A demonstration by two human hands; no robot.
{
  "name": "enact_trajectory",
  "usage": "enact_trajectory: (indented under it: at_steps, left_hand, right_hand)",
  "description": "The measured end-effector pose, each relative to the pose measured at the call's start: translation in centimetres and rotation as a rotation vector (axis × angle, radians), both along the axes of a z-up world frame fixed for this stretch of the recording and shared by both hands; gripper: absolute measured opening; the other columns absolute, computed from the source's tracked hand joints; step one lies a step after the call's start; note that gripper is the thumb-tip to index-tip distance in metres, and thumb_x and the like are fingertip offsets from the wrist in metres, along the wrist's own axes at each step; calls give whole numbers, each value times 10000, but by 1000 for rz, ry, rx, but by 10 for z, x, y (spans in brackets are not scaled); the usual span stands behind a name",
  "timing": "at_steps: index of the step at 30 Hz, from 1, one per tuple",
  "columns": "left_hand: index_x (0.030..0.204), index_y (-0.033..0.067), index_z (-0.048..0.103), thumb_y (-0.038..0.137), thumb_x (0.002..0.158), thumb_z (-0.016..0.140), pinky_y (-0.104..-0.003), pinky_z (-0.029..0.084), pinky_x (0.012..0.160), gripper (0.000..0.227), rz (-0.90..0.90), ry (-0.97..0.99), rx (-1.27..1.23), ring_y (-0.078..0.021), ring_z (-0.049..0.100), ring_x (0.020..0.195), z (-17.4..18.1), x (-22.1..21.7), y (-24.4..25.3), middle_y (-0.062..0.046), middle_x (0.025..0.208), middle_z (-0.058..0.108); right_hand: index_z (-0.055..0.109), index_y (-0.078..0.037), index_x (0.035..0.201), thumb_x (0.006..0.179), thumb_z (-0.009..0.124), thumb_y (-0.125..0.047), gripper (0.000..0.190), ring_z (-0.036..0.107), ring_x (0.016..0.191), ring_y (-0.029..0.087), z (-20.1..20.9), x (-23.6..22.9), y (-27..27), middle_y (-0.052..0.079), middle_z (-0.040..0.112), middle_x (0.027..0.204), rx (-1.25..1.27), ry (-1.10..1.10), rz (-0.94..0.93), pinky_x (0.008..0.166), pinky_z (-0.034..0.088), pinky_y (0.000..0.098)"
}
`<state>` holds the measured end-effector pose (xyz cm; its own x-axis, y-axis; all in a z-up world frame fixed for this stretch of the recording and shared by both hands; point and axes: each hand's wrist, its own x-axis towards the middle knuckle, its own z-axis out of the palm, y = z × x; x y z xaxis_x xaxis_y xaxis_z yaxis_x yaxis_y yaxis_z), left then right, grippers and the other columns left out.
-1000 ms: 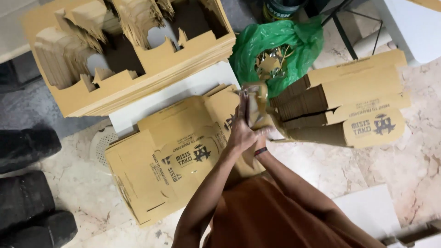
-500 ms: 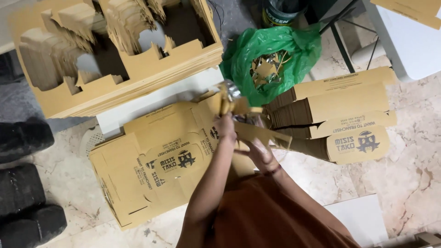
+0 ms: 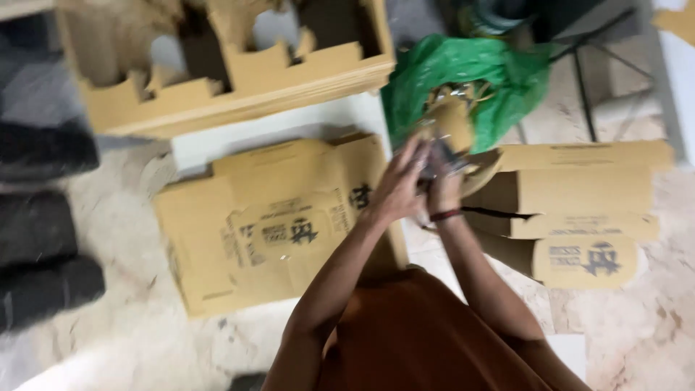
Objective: The person assembles flat cardboard boxes by folding along pre-cut lines and tucking flaps into slots. They repeatedly pick up a flat sheet, fold the sides, and secure the structure, then place the finished box aside and repeat the process with the next sheet.
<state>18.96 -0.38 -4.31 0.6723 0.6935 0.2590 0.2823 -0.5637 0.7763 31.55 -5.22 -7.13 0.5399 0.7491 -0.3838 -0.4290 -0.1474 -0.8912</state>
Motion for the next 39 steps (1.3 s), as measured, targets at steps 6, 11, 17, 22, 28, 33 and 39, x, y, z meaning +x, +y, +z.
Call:
enact_trajectory:
  at_steps: [6,11,17,22,28,33,39]
  left_hand:
    - [1648,253,278,210,941,666,-506,434,1165,808,-34,-22,68,-438,457,1447,-21,-36,9,-156,1665,340]
    - [1640,230,-33,553,1038,185,-555,-52,1245,718,351,763,-356,-285,-103,1582,-49,-173,37,-37,1724,-145]
    - [1665,228,169,570,931,670,-705,129,1207,952,746,815,-97,-482,237,1520,-76,-289,125,-186,1679,253]
    - [1639,301,282,645,806,726,-683,92,1210,1005,340,836,-134,-421,222,1539,-80,-273,208,-100,1625,398]
    - [1554,364,443,386,796,731,-689,187,1193,811,-5,863,-319,-341,509,1398,-132,-244,254,-36,1470,589]
    - [1299,276,709,208,961,618,-516,286,1241,356,-216,621,-188,-285,533,1393,-19,-252,222,-3,1327,702]
    - [1125,215,786,148,922,700,-455,523,1039,231,-191,487,-357,-255,676,1159,81,-299,201,3,1142,739]
  right_hand:
    - [625,-227,1309,840,976,-279,589,643,1274,395,-116,156,94,116,689,1352,275,496,-678,1057,430,753]
    - [232,-294,1616,471,777,-429,1275,188,1549,467,-11,148,123,117,24,1730,137,674,-838,1084,514,713]
    - [536,-195,1180,884,509,-587,491,812,919,331,-238,112,76,96,808,973,-92,627,-692,881,670,479]
    - [713,-113,925,864,663,-238,148,657,816,252,-94,-50,105,89,697,1010,-171,-448,7,655,569,296]
    - [627,-122,1369,900,755,-335,531,498,1384,368,-55,-114,172,130,639,1372,-174,-1131,860,1136,475,484]
    - [654,-210,1297,864,769,-388,482,657,1172,379,-14,-131,188,102,723,1219,-156,-840,1048,1014,554,522]
    - [728,-55,1235,845,849,-164,423,728,978,351,74,-139,134,196,745,1114,-76,-612,1147,821,611,412]
